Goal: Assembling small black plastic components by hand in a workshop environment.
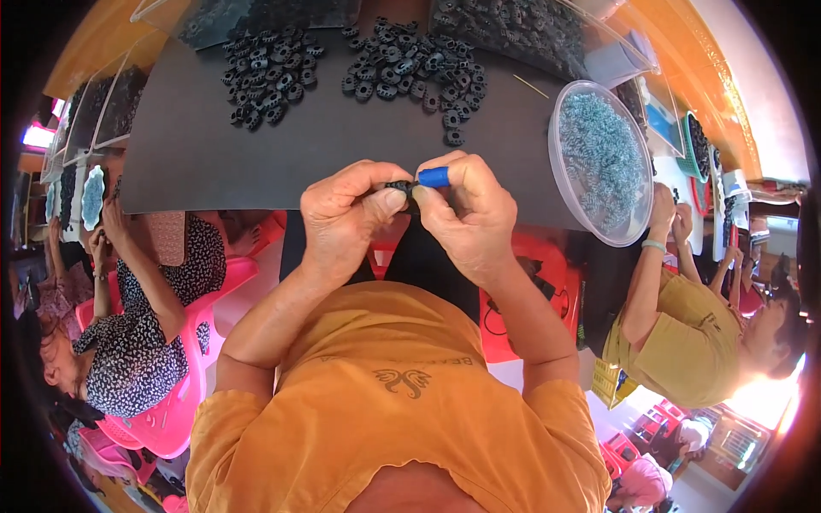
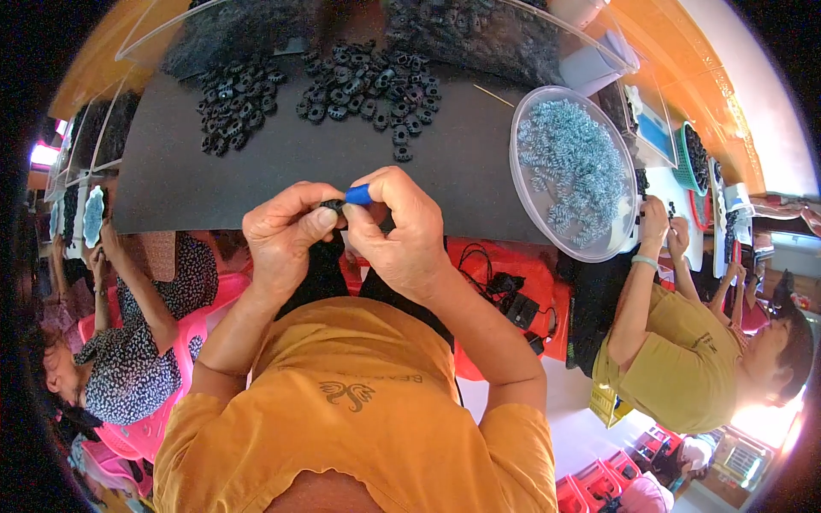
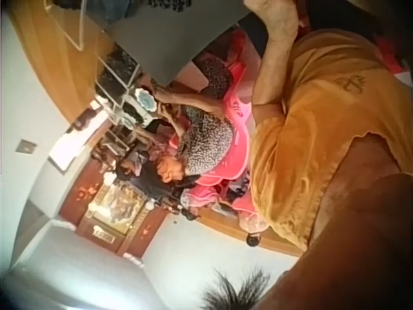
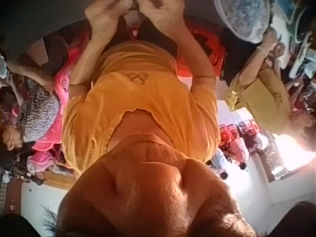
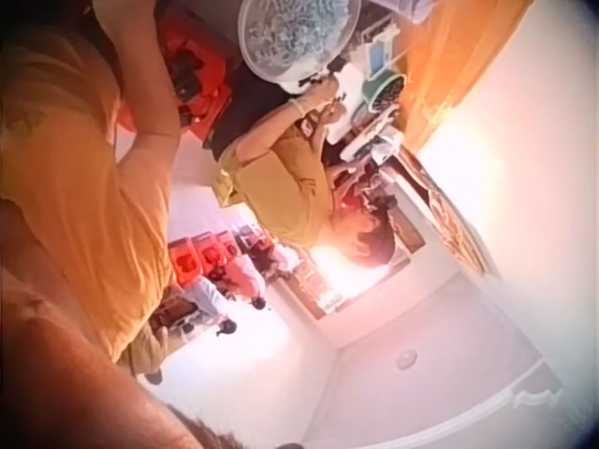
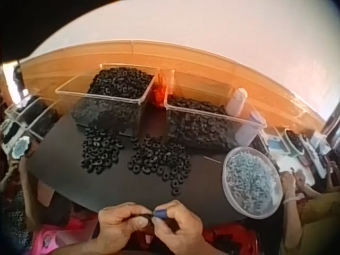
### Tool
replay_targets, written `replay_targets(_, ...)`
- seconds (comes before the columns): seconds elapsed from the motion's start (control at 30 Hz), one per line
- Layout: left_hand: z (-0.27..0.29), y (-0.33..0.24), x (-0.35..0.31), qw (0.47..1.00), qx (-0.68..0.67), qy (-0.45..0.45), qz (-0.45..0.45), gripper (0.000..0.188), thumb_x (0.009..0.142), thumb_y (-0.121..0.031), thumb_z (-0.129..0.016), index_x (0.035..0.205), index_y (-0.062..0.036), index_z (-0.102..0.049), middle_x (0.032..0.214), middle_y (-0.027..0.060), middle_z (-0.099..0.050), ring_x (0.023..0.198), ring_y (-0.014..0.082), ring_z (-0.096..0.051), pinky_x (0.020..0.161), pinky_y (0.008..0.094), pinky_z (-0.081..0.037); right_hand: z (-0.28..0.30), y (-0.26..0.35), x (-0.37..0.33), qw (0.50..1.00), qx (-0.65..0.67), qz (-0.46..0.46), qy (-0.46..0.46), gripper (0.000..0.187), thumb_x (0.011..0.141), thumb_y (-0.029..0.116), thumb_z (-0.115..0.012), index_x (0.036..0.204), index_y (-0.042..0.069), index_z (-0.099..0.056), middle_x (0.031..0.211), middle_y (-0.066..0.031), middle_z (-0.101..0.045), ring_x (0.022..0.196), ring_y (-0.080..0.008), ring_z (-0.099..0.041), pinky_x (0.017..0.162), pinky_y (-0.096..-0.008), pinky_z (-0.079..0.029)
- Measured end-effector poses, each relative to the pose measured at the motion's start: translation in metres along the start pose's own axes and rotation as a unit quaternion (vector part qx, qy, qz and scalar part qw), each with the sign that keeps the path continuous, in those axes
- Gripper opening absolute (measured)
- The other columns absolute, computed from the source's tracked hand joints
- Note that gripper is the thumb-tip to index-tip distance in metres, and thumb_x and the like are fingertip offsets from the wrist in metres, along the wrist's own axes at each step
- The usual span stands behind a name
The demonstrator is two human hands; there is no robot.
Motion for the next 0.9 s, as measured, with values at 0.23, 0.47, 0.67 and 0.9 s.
replay_targets(0.23,0.002,-0.010,-0.003,0.998,-0.017,0.057,-0.010,0.015,0.082,-0.005,-0.068,0.094,0.0032,-0.066,0.077,0.0020,-0.060,0.063,0.0065,-0.052,0.057,0.0197,-0.044,0.000,0.018,0.001,0.996,-0.073,-0.002,0.055,0.020,0.076,-0.014,-0.060,0.088,0.001,-0.052,0.086,-0.0051,-0.058,0.072,-0.0075,-0.053,0.060,-0.0213,-0.044)
replay_targets(0.47,-0.001,-0.026,-0.008,0.984,0.125,0.007,-0.123,0.013,0.081,-0.005,-0.068,0.091,0.0023,-0.065,0.073,0.0048,-0.060,0.060,0.0093,-0.056,0.053,0.0220,-0.045,-0.006,0.022,0.000,0.986,-0.072,0.134,-0.062,0.025,0.068,-0.014,-0.065,0.080,0.002,-0.050,0.076,-0.0067,-0.058,0.059,-0.0160,-0.053,0.049,-0.0258,-0.043)
replay_targets(0.67,-0.006,-0.032,-0.011,0.969,0.174,-0.023,-0.172,0.013,0.079,-0.002,-0.068,0.091,0.0025,-0.065,0.070,0.0058,-0.059,0.058,0.0122,-0.056,0.053,0.0232,-0.045,-0.007,0.023,-0.005,0.978,-0.080,0.181,-0.062,0.026,0.072,-0.017,-0.060,0.085,0.002,-0.049,0.082,-0.0066,-0.060,0.065,-0.0125,-0.049,0.055,-0.0252,-0.041)
replay_targets(0.9,0.003,-0.017,-0.007,0.999,0.004,0.041,0.001,0.016,0.081,-0.002,-0.067,0.095,0.0032,-0.065,0.076,0.0037,-0.061,0.064,0.0084,-0.055,0.060,0.0211,-0.046,-0.006,0.013,-0.006,0.996,0.053,0.046,-0.054,0.020,0.074,-0.012,-0.062,0.083,0.002,-0.051,0.079,-0.0054,-0.058,0.064,-0.0094,-0.053,0.051,-0.0227,-0.044)
Point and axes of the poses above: each hand's wrist, its own x-axis towards the middle knuckle, its own z-axis out of the back of the hand, y = z × x, the point moved 6 cm from there along x, towards the middle knuckle
